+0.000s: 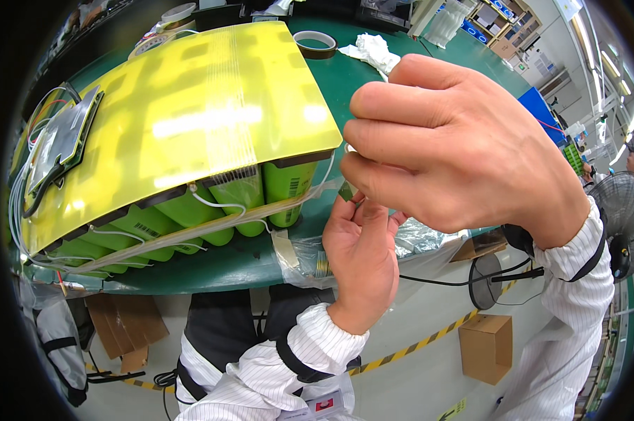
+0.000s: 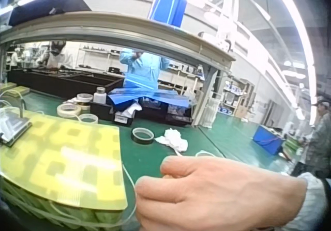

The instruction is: The person assembles a large battery pack by taping individual battery cells together with adhesive tape from a tape roll and managing the wiring and circuit board by hand.

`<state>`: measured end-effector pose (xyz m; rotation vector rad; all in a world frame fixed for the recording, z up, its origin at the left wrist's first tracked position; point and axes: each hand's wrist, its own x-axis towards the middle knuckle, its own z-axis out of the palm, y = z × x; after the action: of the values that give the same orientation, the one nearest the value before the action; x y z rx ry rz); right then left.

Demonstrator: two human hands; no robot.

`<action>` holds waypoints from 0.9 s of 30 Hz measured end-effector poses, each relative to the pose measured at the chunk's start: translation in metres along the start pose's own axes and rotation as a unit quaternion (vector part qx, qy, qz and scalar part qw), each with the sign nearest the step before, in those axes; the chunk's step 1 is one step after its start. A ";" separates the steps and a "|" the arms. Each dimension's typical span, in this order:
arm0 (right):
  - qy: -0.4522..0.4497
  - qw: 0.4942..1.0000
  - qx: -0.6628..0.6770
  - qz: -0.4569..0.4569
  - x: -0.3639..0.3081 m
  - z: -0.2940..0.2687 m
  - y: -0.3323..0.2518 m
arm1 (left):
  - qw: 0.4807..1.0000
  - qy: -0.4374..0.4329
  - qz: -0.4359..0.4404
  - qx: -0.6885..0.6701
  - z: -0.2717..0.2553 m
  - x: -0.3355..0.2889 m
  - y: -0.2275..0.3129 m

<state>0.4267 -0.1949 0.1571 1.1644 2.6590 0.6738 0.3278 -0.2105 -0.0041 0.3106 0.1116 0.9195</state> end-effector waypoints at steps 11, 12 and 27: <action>0.001 1.000 -0.001 0.001 -0.003 -0.003 -0.002 | 1.000 -0.012 0.011 -0.008 0.000 -0.001 -0.001; 0.002 1.000 0.001 0.000 -0.002 -0.002 -0.003 | 1.000 -0.016 0.023 -0.010 0.001 -0.001 -0.001; 0.003 0.999 0.012 -0.034 0.003 0.012 0.012 | 0.999 0.010 -0.014 0.043 0.002 0.001 0.008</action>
<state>0.4359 -0.1816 0.1522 1.0749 2.7046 0.6358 0.3224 -0.2057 0.0005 0.3796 0.1735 0.8919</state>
